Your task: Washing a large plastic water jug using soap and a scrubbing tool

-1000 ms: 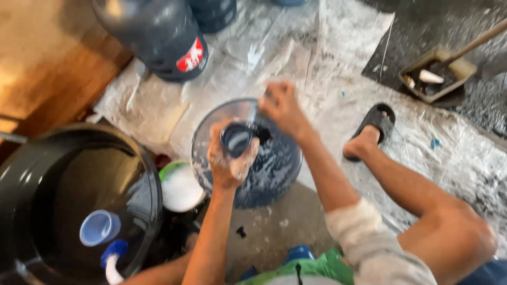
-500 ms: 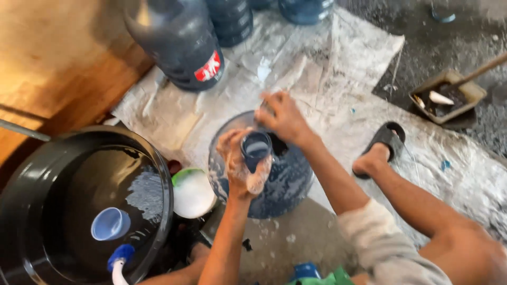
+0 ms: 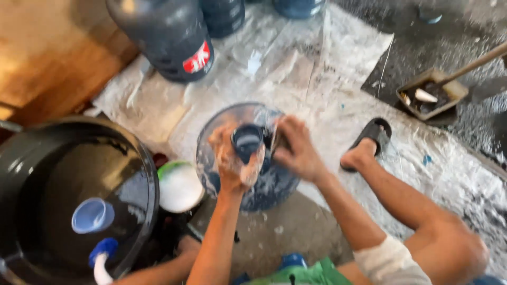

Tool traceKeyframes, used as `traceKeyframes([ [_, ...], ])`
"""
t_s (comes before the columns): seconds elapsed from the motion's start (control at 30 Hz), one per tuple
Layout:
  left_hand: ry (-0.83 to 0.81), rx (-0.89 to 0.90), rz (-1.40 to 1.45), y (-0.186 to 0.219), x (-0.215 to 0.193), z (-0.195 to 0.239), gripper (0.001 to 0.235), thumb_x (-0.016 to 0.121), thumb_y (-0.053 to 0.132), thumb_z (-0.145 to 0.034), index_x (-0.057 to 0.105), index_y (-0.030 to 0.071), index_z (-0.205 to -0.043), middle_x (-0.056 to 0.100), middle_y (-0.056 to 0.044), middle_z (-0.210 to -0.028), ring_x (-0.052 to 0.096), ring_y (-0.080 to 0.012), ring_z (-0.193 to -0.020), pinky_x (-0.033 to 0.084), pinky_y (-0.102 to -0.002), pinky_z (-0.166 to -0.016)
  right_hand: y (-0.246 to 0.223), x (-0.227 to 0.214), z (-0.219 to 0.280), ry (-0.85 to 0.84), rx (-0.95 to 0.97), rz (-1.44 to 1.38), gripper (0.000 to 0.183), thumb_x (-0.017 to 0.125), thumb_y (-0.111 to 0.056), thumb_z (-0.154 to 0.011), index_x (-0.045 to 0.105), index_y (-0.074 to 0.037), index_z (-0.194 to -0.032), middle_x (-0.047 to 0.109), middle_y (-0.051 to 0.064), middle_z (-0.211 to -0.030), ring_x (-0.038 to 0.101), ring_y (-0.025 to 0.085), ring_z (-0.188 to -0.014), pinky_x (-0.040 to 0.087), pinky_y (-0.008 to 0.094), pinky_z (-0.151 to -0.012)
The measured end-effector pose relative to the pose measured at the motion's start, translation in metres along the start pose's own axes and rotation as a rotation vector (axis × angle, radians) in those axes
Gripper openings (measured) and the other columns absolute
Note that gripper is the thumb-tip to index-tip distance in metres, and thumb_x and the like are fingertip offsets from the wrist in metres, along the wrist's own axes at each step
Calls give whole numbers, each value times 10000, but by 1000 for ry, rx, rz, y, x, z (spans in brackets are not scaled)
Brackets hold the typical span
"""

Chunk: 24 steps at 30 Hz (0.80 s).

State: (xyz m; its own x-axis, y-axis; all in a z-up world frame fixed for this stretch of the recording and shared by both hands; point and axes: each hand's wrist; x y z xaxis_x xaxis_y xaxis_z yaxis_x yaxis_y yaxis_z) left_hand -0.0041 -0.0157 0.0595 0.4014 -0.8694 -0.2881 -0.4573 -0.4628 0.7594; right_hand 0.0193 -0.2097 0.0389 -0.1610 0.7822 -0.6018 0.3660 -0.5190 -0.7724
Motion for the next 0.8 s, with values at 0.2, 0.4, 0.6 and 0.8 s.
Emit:
traceKeyframes([
  [0.2, 29, 31, 100, 3, 3, -13, 359, 681, 322, -737, 592, 67, -973, 532, -87, -849, 508, -274, -861, 400, -369, -879, 14, 18, 17, 193, -104, 144, 701, 589, -510, -852, 414, -132, -1415, 348, 233, -1315, 299, 425, -1281, 197, 463, -1099],
  [0.4, 45, 95, 191, 5, -3, -12, 289, 682, 259, -751, 583, 29, -898, 524, -131, -778, 503, -323, -732, 431, -395, -771, -2, 16, 17, 244, -216, 74, 1005, 556, -825, -631, 471, -156, -1376, 357, 151, -1321, 390, 341, -1245, 267, 412, -1085],
  [0.6, -56, 13, 251, 13, -13, -14, 425, 703, 253, -686, 602, 41, -1041, 561, -115, -918, 570, -314, -867, 439, -371, -864, 14, 22, 28, 321, -73, 134, 835, 656, -657, -714, 462, -195, -1381, 338, 166, -1337, 381, 371, -1271, 271, 448, -1105],
  [0.8, -59, -52, 200, 19, -14, -5, 426, 713, 237, -706, 577, 64, -1070, 602, -154, -866, 612, -385, -800, 486, -450, -764, 12, 33, 48, 363, -40, 34, 808, 705, -520, -717, 448, -145, -1386, 316, 168, -1369, 334, 362, -1312, 244, 473, -1114],
])
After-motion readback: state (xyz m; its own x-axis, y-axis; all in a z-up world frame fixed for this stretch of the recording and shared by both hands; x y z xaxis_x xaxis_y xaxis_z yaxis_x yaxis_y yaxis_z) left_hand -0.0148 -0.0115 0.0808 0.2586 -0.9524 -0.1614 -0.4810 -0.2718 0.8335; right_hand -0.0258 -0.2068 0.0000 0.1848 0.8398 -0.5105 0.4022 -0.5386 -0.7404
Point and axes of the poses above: each hand's wrist, its own z-axis away from the middle knuckle, its own x-axis out of the palm, y = z × x
